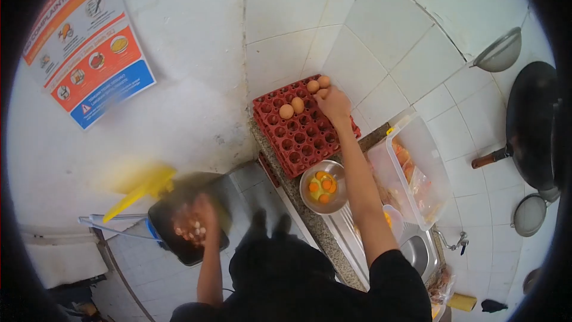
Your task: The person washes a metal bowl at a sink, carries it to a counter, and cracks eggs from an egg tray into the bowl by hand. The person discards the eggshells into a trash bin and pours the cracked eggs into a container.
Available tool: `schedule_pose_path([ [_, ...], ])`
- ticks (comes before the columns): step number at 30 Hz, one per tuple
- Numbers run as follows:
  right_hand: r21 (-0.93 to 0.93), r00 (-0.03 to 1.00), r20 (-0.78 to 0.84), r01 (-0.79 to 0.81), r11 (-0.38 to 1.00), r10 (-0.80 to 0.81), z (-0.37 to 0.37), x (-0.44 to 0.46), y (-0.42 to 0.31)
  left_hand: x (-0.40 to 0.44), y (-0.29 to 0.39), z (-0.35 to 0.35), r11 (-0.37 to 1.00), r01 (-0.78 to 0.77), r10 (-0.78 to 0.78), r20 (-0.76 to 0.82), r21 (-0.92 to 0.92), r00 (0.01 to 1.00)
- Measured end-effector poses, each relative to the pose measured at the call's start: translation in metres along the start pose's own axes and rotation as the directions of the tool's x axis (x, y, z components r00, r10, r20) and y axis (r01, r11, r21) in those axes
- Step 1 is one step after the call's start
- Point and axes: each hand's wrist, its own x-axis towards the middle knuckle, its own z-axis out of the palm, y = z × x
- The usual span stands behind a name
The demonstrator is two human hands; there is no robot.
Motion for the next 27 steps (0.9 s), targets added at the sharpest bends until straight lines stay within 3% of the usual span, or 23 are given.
schedule_pose_path([
  [1, 0.111, 0.994, -0.103, -0.026, 0.994, 0.038, -0.011, -0.017, -0.001, -0.033, 0.07, 0.026, 0.936, 0.058, -0.011, 0.135, -0.347, 0.991],
  [3, 0.436, 0.959, -0.208, -0.084, 0.896, 0.192, -0.005, -0.051, 0.02, -0.085, 0.187, 0.048, 0.907, 0.226, -0.006, 0.527, -0.355, 0.85],
  [5, 0.852, 0.906, 0.053, -0.26, 0.454, 0.42, -0.022, -0.112, 0.018, -0.122, 0.254, 0.074, 0.879, 0.331, 0.087, 0.798, -0.343, 0.597],
  [7, 0.832, 0.935, -0.152, -0.054, 0.552, 0.321, -0.007, -0.172, 0.031, -0.157, 0.298, 0.103, 0.785, 0.536, 0.101, 0.918, -0.31, 0.383],
  [9, 0.583, 0.951, -0.053, -0.218, 0.783, 0.305, -0.03, -0.224, 0.019, -0.177, 0.315, 0.141, 0.716, 0.667, 0.063, 0.971, -0.205, 0.23],
  [12, 0.518, 0.979, 0.052, -0.197, 0.832, 0.199, -0.031, -0.262, 0.041, -0.191, 0.302, 0.192, 0.628, 0.775, -0.145, 0.969, -0.064, 0.198],
  [14, 0.845, 0.869, 0.084, -0.322, 0.428, 0.488, -0.037, -0.27, 0.048, -0.201, 0.298, 0.202, 0.637, 0.771, -0.169, 0.969, -0.032, 0.18],
  [15, 0.937, 0.785, 0.135, -0.299, 0.179, 0.604, -0.038, -0.27, 0.051, -0.206, 0.294, 0.208, 0.641, 0.768, -0.18, 0.968, -0.018, 0.173],
  [18, 0.723, 0.705, -0.366, -0.195, 0.663, 0.607, -0.027, -0.271, 0.043, -0.218, 0.277, 0.224, 0.732, 0.675, -0.254, 0.958, 0.099, 0.135],
  [19, 0.598, 0.787, -0.4, -0.164, 0.785, 0.469, -0.022, -0.272, 0.047, -0.223, 0.266, 0.232, 0.744, 0.667, -0.155, 0.98, 0.034, 0.124],
  [21, 0.31, 0.912, -0.378, -0.036, 0.95, 0.158, -0.012, -0.273, 0.057, -0.229, 0.255, 0.236, 0.697, 0.712, -0.16, 0.986, 0.085, 0.039],
  [22, 0.456, 0.87, -0.382, -0.116, 0.882, 0.312, -0.01, -0.276, 0.062, -0.229, 0.258, 0.236, 0.672, 0.732, -0.157, 0.988, 0.107, 0.0],
  [24, 0.716, 0.751, -0.312, -0.217, 0.663, 0.582, -0.003, -0.284, 0.069, -0.228, 0.259, 0.232, 0.715, 0.697, -0.143, 0.988, 0.058, 0.065],
  [25, 0.822, 0.702, -0.267, -0.192, 0.536, 0.661, 0.001, -0.287, 0.074, -0.227, 0.256, 0.23, 0.731, 0.682, -0.138, 0.985, 0.032, 0.102],
  [27, 0.85, 0.763, 0.128, -0.413, 0.325, 0.634, 0.001, -0.295, 0.084, -0.223, 0.249, 0.232, 0.723, 0.691, -0.116, 0.986, -0.001, 0.123],
])
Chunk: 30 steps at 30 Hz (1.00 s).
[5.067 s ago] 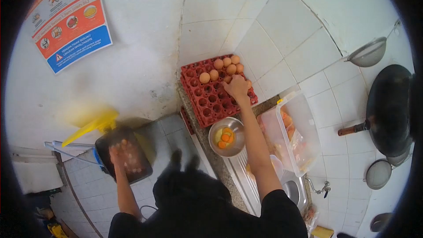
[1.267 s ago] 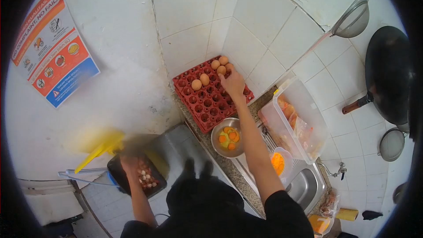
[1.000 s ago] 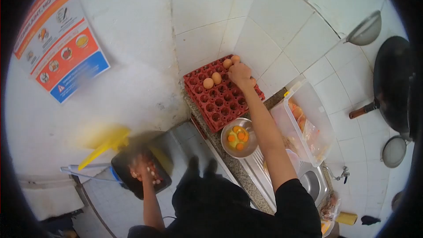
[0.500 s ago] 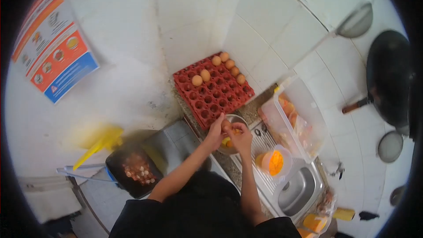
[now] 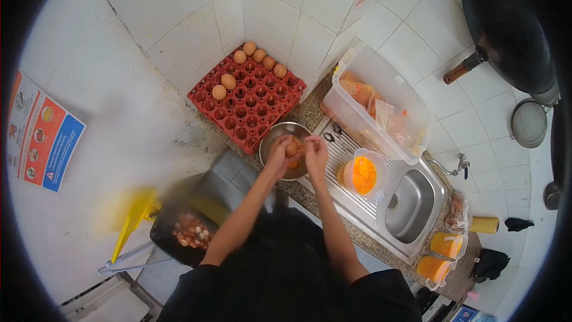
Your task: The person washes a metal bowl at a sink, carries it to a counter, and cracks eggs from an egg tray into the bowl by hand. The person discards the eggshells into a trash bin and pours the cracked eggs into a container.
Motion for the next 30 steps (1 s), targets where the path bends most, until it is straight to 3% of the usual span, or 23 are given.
schedule_pose_path([
  [2, 0.051, 0.938, 0.222, -0.283, 0.958, 0.266, -0.005, 0.004, -0.004, 0.008, -0.003, -0.006, 0.997, -0.071, 0.071, 0.005, 0.036, 0.997],
  [4, 0.106, 0.784, 0.416, -0.545, 0.832, 0.46, -0.007, 0.006, -0.007, 0.008, -0.003, -0.007, 0.978, -0.172, 0.171, 0.012, 0.121, 0.985],
  [7, 0.144, 0.709, 0.523, -0.62, 0.771, 0.473, -0.009, 0.012, -0.016, 0.008, 0.006, -0.015, 0.988, -0.152, 0.151, 0.036, 0.027, 0.988],
  [10, 0.324, 0.693, 0.585, -0.675, 0.663, 0.421, -0.011, 0.016, -0.015, 0.009, 0.009, -0.021, 0.978, -0.201, 0.205, 0.06, -0.063, 0.977],
  [13, 0.38, 0.766, 0.506, -0.611, 0.695, 0.397, -0.008, 0.01, -0.026, 0.01, 0.012, -0.032, 0.964, -0.26, 0.259, 0.031, 0.048, 0.965],
  [16, 0.399, 0.799, 0.472, -0.57, 0.718, 0.372, -0.008, 0.015, -0.018, 0.003, 0.018, -0.027, 0.785, -0.362, 0.365, 0.098, 0.503, 0.926],
  [19, 0.195, 0.758, 0.478, -0.585, 0.787, 0.445, -0.015, 0.021, -0.011, -0.021, 0.032, -0.004, 0.67, -0.331, 0.293, 0.173, 0.664, 0.94],
  [22, 0.255, 0.777, 0.525, -0.533, 0.806, 0.348, -0.016, 0.02, -0.004, -0.016, 0.037, -0.01, 0.602, -0.343, 0.266, 0.224, 0.721, 0.937],
  [28, 0.049, 0.783, 0.53, -0.413, 0.91, 0.326, -0.012, 0.024, 0.005, -0.012, 0.038, -0.013, 0.372, -0.407, 0.308, 0.303, 0.834, 0.902],
  [30, -0.047, 0.797, 0.519, -0.335, 0.941, 0.309, -0.007, 0.029, 0.01, -0.011, 0.035, -0.011, 0.233, -0.448, 0.351, 0.355, 0.863, 0.867],
])
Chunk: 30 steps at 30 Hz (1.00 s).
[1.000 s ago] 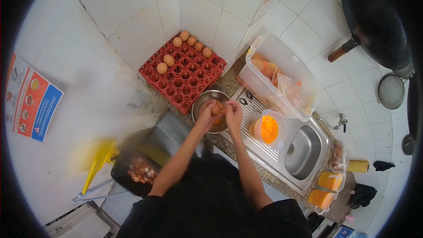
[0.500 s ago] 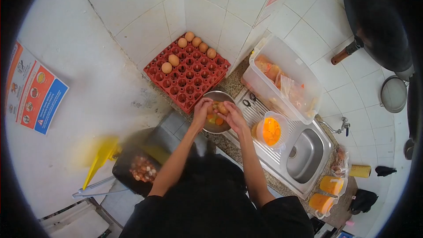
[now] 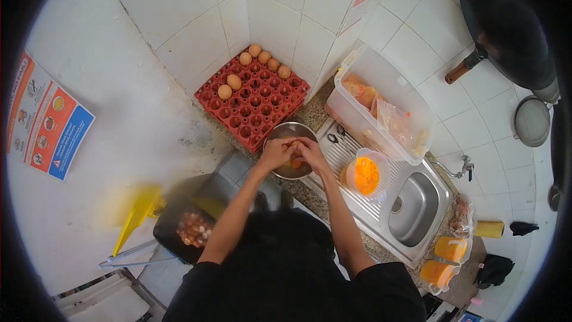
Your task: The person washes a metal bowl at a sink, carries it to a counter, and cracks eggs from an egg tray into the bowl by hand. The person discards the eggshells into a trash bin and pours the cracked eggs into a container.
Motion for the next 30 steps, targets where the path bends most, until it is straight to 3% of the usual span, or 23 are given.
schedule_pose_path([
  [1, -0.063, 1.0, -0.005, 0.01, 0.998, -0.01, 0.0, 0.003, 0.001, 0.0, 0.001, 0.001, 0.997, -0.035, 0.036, -0.012, 0.065, 0.999],
  [4, -0.021, 0.998, 0.021, -0.053, 0.998, 0.054, -0.003, 0.005, -0.003, 0.001, 0.005, 0.001, 0.983, 0.025, -0.031, 0.029, 0.182, 0.999],
  [10, -0.006, 0.997, -0.002, -0.075, 0.997, 0.075, -0.006, 0.009, -0.002, -0.002, 0.003, 0.008, 0.98, -0.002, 0.016, -0.07, 0.199, 0.997],
  [13, 0.089, 0.997, 0.062, -0.058, 0.994, 0.052, -0.015, 0.004, -0.001, -0.001, 0.005, -0.001, 0.991, 0.035, -0.026, -0.068, 0.126, 0.997],
  [16, -0.293, 0.975, 0.123, 0.215, 0.932, -0.186, -0.02, 0.002, -0.001, -0.008, 0.019, -0.012, 0.975, -0.043, 0.051, -0.032, 0.218, 0.998],
  [19, -0.755, 0.887, 0.139, 0.383, 0.533, -0.44, -0.019, -0.006, -0.011, -0.016, 0.019, -0.01, 0.903, -0.266, 0.338, -0.175, 0.338, 0.925],
  [22, -0.727, 0.893, -0.003, 0.306, 0.615, -0.449, -0.009, -0.028, -0.032, -0.025, 0.023, -0.004, 0.913, -0.183, 0.309, -0.323, 0.366, 0.894],
  [25, -0.485, 0.777, -0.241, 0.423, 0.765, -0.582, 0.012, -0.044, -0.044, -0.024, 0.012, 0.009, 0.992, 0.043, -0.09, -0.438, -0.114, 0.894],
  [26, -0.445, 0.721, -0.272, 0.493, 0.748, -0.638, 0.02, -0.042, -0.042, -0.024, 0.009, 0.012, 0.926, 0.155, -0.274, -0.33, -0.345, 0.903],
  [28, -0.368, 0.592, -0.342, 0.631, 0.683, -0.73, 0.036, -0.036, -0.038, -0.023, 0.033, 0.002, 0.611, 0.377, -0.528, -0.004, -0.696, 0.849],
  [30, -0.456, 0.662, -0.252, 0.562, 0.69, -0.706, 0.046, -0.039, -0.041, -0.022, 0.033, -0.002, 0.353, 0.406, -0.471, 0.215, -0.843, 0.855],
])
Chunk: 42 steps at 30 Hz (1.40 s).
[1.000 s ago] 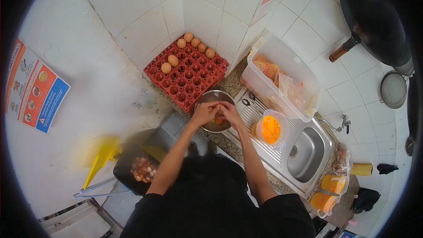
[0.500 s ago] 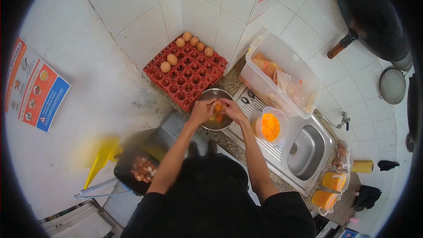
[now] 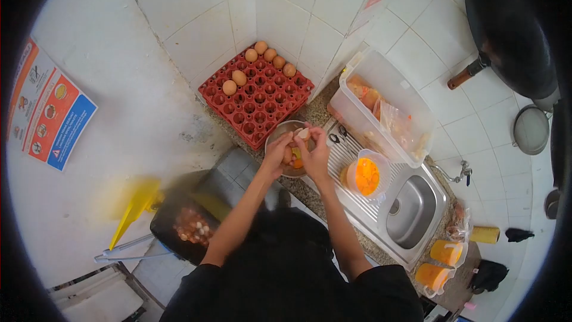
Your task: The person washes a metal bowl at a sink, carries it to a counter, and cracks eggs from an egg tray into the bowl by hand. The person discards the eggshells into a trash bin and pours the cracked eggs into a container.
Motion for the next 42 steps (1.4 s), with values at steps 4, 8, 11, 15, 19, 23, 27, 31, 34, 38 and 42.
schedule_pose_path([
  [4, -0.174, 0.965, 0.178, 0.222, 0.959, -0.191, 0.003, 0.012, -0.054, -0.018, 0.029, 0.012, 0.962, -0.009, 0.046, 0.13, -0.271, 0.99],
  [8, 0.007, 0.969, 0.168, 0.183, 0.983, -0.181, 0.012, 0.033, -0.05, -0.04, 0.059, -0.023, 0.913, -0.055, 0.072, 0.029, -0.404, 0.997],
  [11, 0.337, 0.929, 0.194, -0.365, 0.868, 0.316, 0.025, 0.062, 0.005, -0.076, 0.076, -0.087, 0.855, -0.279, 0.227, -0.167, -0.438, 0.959],
  [15, -0.302, 0.928, 0.202, 0.365, 0.881, -0.315, 0.062, 0.12, 0.0, -0.129, 0.051, -0.242, 0.756, -0.645, 0.432, -0.654, -0.113, 0.621],
  [19, -0.463, 0.818, 0.35, 0.575, 0.675, -0.457, 0.126, 0.207, -0.017, -0.202, -0.033, -0.376, 0.919, 0.033, 0.385, -0.913, 0.392, 0.133],
  [23, -0.546, 0.608, 0.665, 0.792, 0.273, -0.434, 0.174, 0.265, -0.016, -0.245, -0.097, -0.413, 0.963, -0.188, 0.202, -0.979, 0.194, 0.02],
  [27, -0.397, 0.435, 0.863, 0.898, 0.19, -0.257, 0.195, 0.307, 0.003, -0.232, -0.108, -0.377, 0.618, -0.785, 0.402, -0.839, -0.046, 0.365],
  [31, -0.317, 0.578, 0.77, 0.714, 0.624, -0.27, 0.163, 0.301, -0.036, -0.191, -0.037, -0.262, 0.745, -0.601, 0.302, -0.656, -0.29, 0.692],
  [34, -0.222, 0.781, 0.59, 0.402, 0.888, -0.206, 0.128, 0.256, -0.047, -0.153, 0.021, -0.159, 0.817, -0.482, 0.332, -0.426, -0.316, 0.842],
  [38, -0.172, 0.918, 0.389, 0.159, 0.972, -0.081, 0.073, 0.165, -0.077, -0.081, 0.051, -0.073, 0.895, -0.343, 0.333, -0.083, -0.285, 0.939],
  [42, -0.09, 0.98, 0.07, 0.19, 0.978, -0.184, 0.047, 0.093, -0.067, -0.021, 0.06, -0.02, 0.929, -0.231, 0.236, -0.015, -0.29, 0.972],
])
